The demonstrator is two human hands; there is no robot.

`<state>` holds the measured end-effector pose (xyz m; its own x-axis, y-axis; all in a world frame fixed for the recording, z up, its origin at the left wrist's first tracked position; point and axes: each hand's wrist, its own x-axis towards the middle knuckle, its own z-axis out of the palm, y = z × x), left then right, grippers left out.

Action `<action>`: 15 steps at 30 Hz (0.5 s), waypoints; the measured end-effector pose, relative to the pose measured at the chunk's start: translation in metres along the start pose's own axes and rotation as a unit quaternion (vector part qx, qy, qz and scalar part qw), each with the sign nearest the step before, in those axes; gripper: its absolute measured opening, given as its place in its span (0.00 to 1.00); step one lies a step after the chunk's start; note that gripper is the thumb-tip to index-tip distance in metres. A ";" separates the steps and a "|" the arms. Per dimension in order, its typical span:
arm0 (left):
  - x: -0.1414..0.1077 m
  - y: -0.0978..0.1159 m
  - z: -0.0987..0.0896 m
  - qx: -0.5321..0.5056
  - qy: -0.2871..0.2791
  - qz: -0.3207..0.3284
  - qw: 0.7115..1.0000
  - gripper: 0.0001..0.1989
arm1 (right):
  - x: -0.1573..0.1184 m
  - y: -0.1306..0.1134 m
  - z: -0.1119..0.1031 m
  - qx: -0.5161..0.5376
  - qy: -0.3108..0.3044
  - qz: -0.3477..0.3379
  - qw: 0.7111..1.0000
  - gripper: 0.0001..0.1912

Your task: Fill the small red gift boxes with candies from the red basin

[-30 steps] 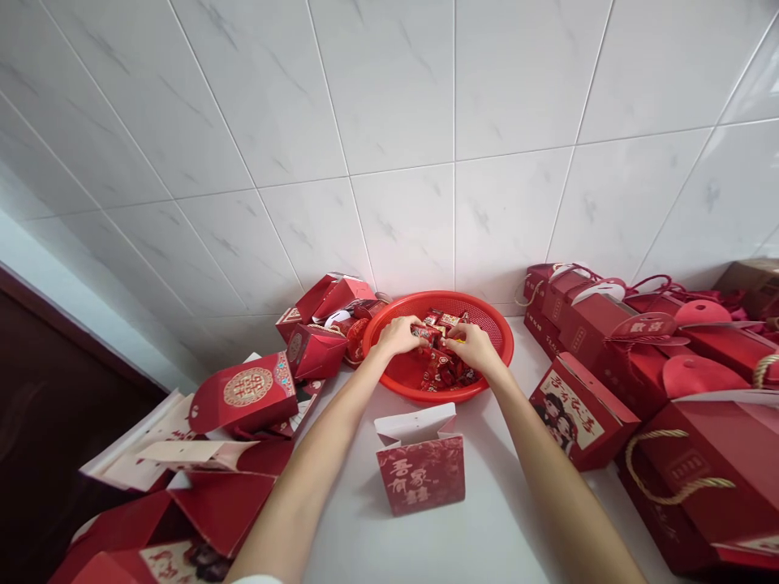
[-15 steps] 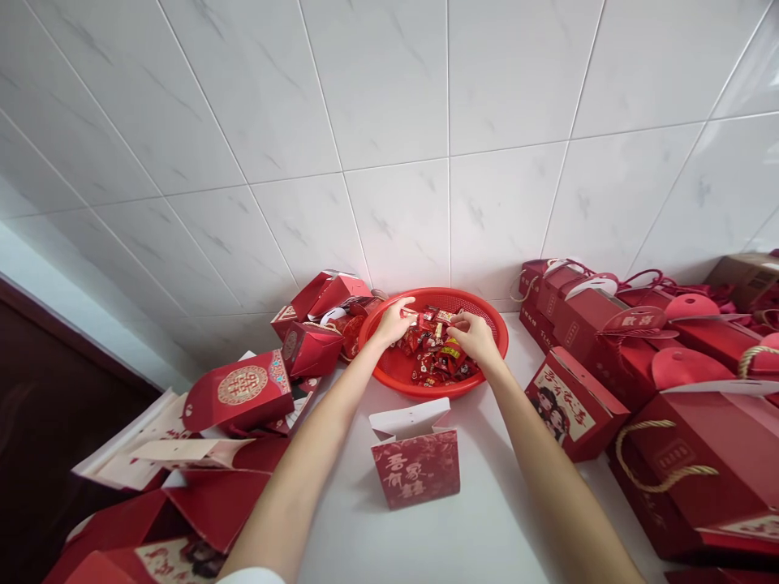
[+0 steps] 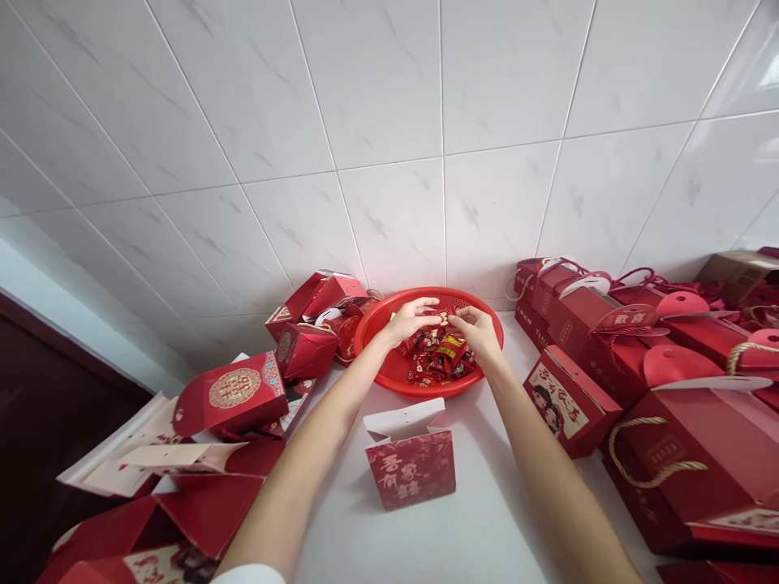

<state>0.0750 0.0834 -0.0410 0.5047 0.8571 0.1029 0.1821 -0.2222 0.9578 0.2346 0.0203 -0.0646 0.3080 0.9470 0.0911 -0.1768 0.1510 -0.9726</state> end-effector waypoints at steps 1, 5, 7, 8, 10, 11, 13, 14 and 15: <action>0.000 -0.001 -0.001 0.018 -0.020 -0.024 0.999 0.26 | 0.001 0.000 0.000 0.010 0.029 -0.007 1.000 0.11; 0.001 -0.007 0.002 0.204 -0.147 -0.102 0.962 0.28 | 0.005 0.001 -0.002 0.044 0.107 -0.037 0.993 0.09; 0.001 -0.006 0.008 0.312 -0.213 -0.111 0.919 0.32 | 0.004 -0.001 -0.003 0.050 0.118 -0.043 0.991 0.08; 0.001 -0.005 0.013 0.356 -0.236 -0.115 0.897 0.36 | 0.004 -0.001 -0.003 0.049 0.121 -0.044 0.990 0.07; -0.002 0.001 0.023 0.427 -0.259 -0.125 0.857 0.46 | 0.003 -0.003 -0.003 0.047 0.122 -0.040 0.991 0.07; -0.003 0.003 0.028 0.455 -0.261 -0.132 0.841 0.49 | 0.002 -0.003 -0.002 0.046 0.123 -0.035 0.991 0.07; -0.004 0.008 0.035 0.496 -0.264 -0.154 0.813 0.48 | 0.002 -0.004 -0.001 0.047 0.125 -0.027 0.991 0.08; -0.004 0.008 0.038 0.503 -0.264 -0.163 0.806 0.45 | 0.001 -0.004 -0.001 0.049 0.123 -0.029 0.991 0.08; -0.004 0.008 0.039 0.506 -0.261 -0.171 0.804 0.41 | 0.001 -0.004 0.000 0.049 0.120 -0.033 0.991 0.10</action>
<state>0.1071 0.0600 -0.0440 0.5168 0.6949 -0.5001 0.8455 -0.5061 0.1704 0.2362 0.0210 -0.0610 0.5341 0.8408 0.0885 -0.2354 0.2484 -0.9396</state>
